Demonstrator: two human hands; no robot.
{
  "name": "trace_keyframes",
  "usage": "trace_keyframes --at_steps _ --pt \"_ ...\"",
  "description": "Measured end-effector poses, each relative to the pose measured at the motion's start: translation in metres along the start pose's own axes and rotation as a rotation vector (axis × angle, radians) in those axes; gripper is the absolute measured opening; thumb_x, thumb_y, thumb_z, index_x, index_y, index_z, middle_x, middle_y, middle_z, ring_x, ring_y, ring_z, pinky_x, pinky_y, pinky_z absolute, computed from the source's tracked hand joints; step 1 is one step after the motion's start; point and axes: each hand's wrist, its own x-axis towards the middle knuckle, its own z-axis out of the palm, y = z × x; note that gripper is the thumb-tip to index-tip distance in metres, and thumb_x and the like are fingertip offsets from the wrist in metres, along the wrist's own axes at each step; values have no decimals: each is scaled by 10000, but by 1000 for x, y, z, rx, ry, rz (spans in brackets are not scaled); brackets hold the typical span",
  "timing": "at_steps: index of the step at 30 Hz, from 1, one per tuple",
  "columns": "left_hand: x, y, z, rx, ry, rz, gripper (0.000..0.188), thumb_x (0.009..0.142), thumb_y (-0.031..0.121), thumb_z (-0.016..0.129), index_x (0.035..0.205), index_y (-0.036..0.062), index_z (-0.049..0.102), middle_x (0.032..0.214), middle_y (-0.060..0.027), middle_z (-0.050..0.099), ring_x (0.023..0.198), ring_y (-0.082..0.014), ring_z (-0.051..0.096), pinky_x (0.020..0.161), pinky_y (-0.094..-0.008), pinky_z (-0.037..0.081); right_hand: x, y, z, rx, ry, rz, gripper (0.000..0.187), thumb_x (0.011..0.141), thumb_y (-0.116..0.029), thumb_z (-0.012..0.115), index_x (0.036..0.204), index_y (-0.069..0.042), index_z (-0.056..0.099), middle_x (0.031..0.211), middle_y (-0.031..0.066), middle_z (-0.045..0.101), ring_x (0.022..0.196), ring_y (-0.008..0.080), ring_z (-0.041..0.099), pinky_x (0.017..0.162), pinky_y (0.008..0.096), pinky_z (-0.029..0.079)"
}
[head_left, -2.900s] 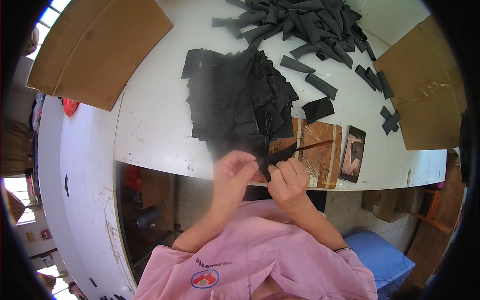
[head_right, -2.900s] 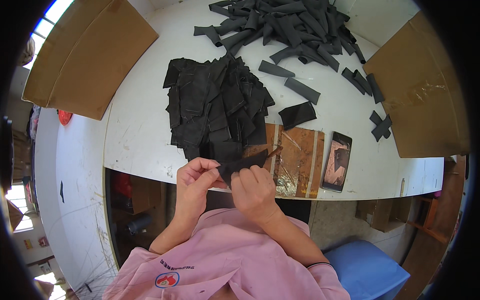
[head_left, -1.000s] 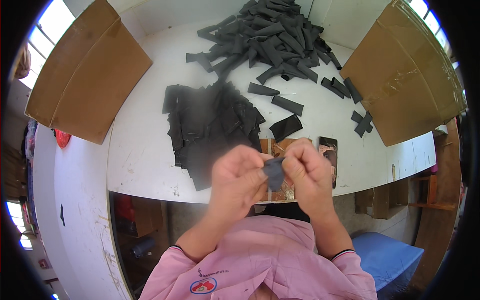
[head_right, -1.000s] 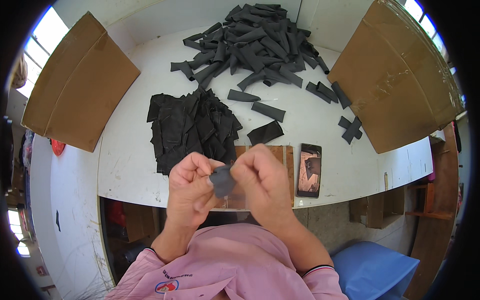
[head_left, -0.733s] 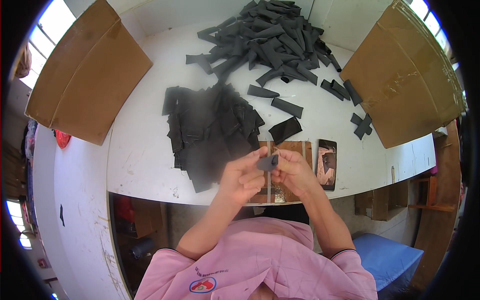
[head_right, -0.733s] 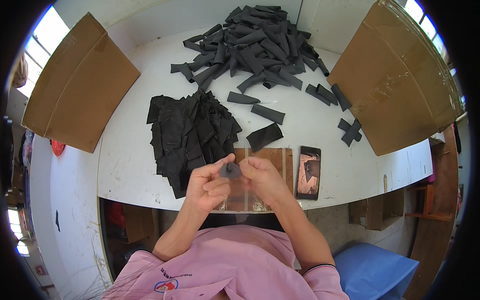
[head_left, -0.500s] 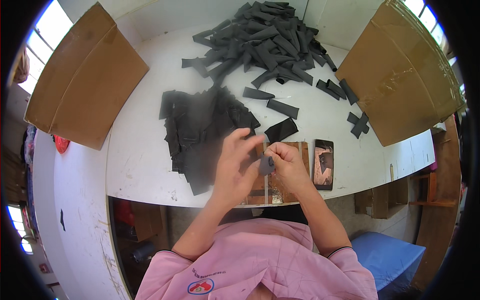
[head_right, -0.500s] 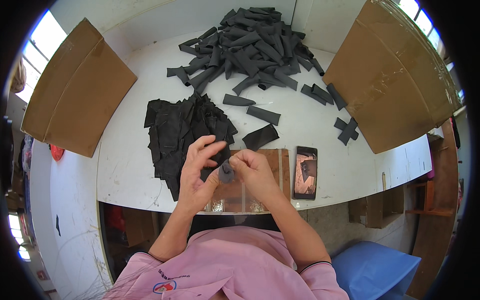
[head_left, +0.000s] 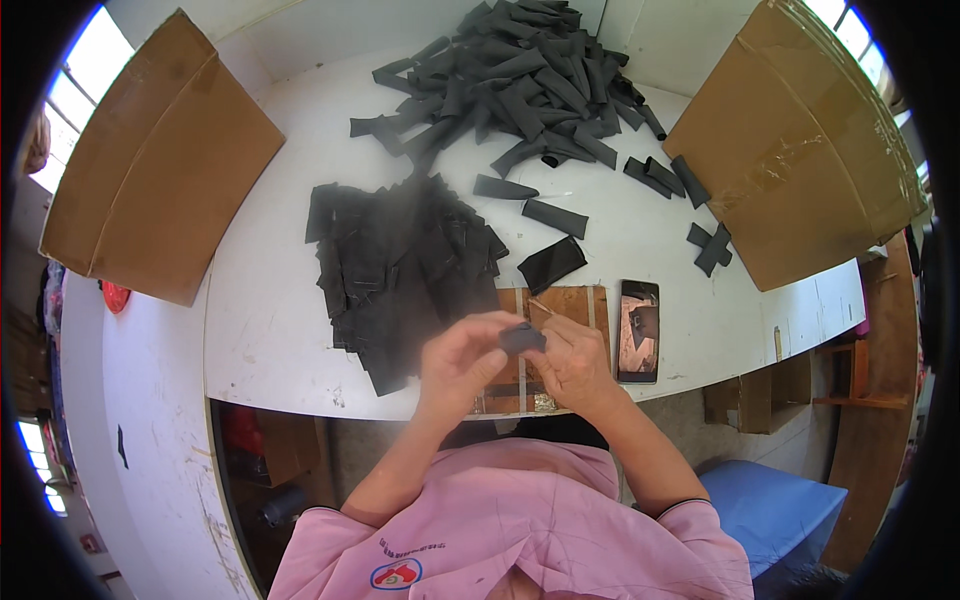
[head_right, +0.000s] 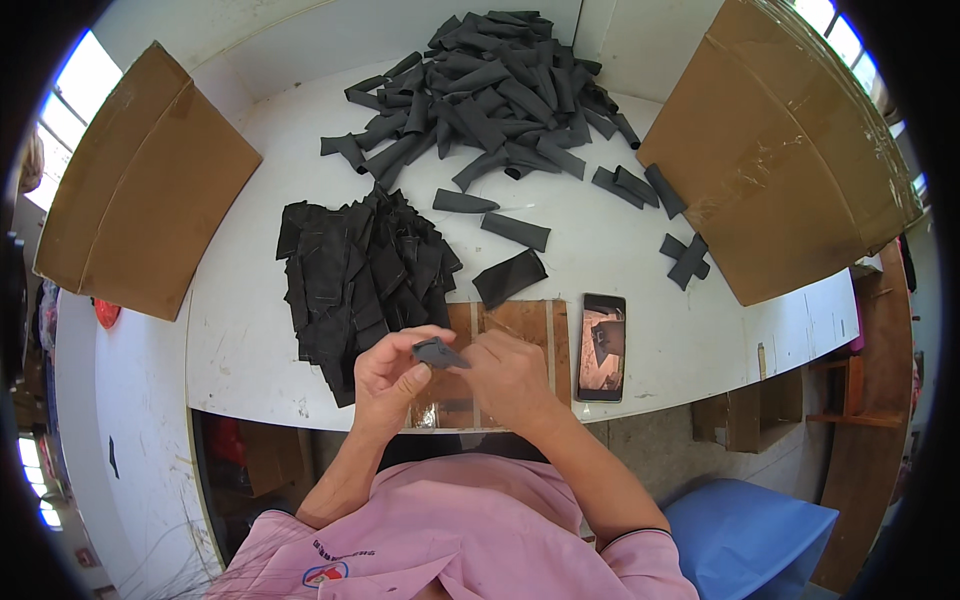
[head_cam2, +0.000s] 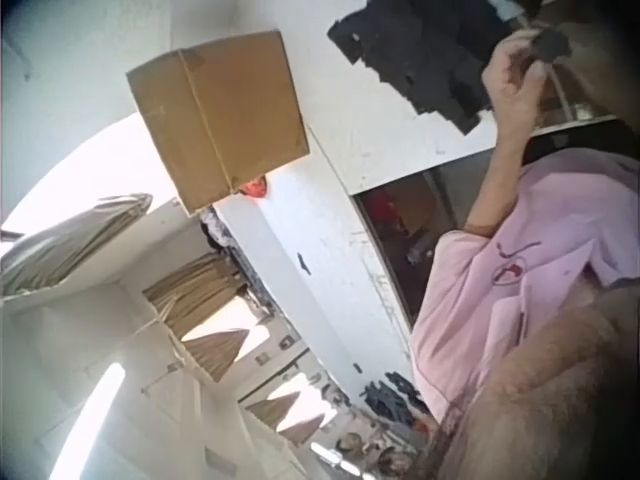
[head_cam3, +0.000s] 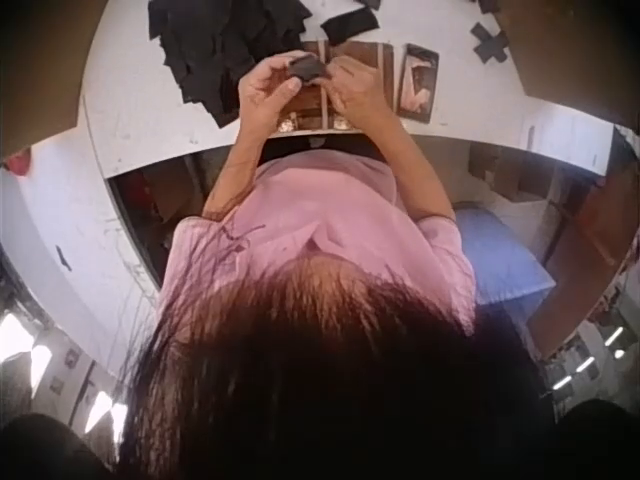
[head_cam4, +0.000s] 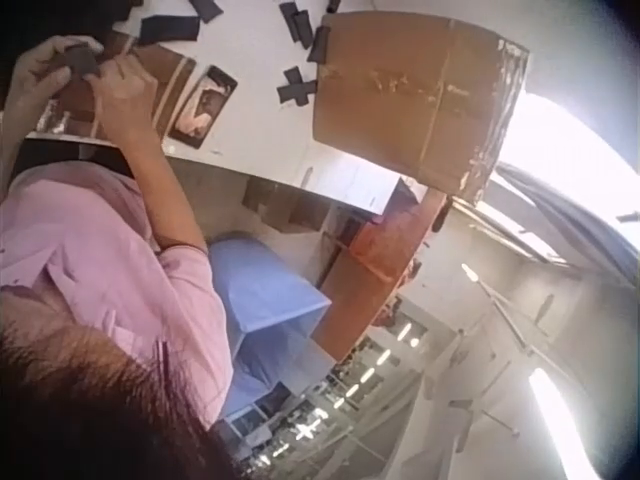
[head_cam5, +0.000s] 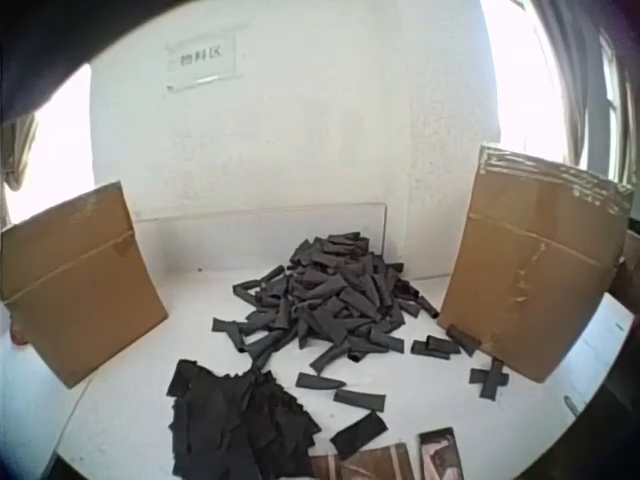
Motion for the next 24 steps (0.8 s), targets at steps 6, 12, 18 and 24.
trace_keyframes --at_steps 6,12,18,24 --pt "27 24 14 285 -181 97 147 731 45 653 851 -17 595 936 -85 588 831 -131 538 714 -245 437 19 -12 -12 53 51 -58 135 627 -66 619 714 -14 529 615 92 495 552 257 527 465 340 425" --pt "25 7 12 386 -109 -51 68 723 -18 626 788 -19 602 908 -62 583 729 -65 502 627 -192 405 -8 14 17 170 -11 56 150 681 -47 543 822 1 535 666 124 535 597 312 551 510 375 444" --pt "34 19 20 677 -221 -118 105 693 -10 621 792 -29 591 811 -61 560 698 -105 524 621 -223 417 -17 10 23 329 78 87 88 718 -57 518 789 -8 534 639 121 519 568 302 539 489 381 435" --pt "23 22 22 742 -155 77 95 696 -8 620 783 -30 588 776 -65 563 683 -120 516 608 -232 419 -12 9 15 179 10 26 72 724 -67 530 769 -11 525 607 115 490 552 310 524 474 380 428"
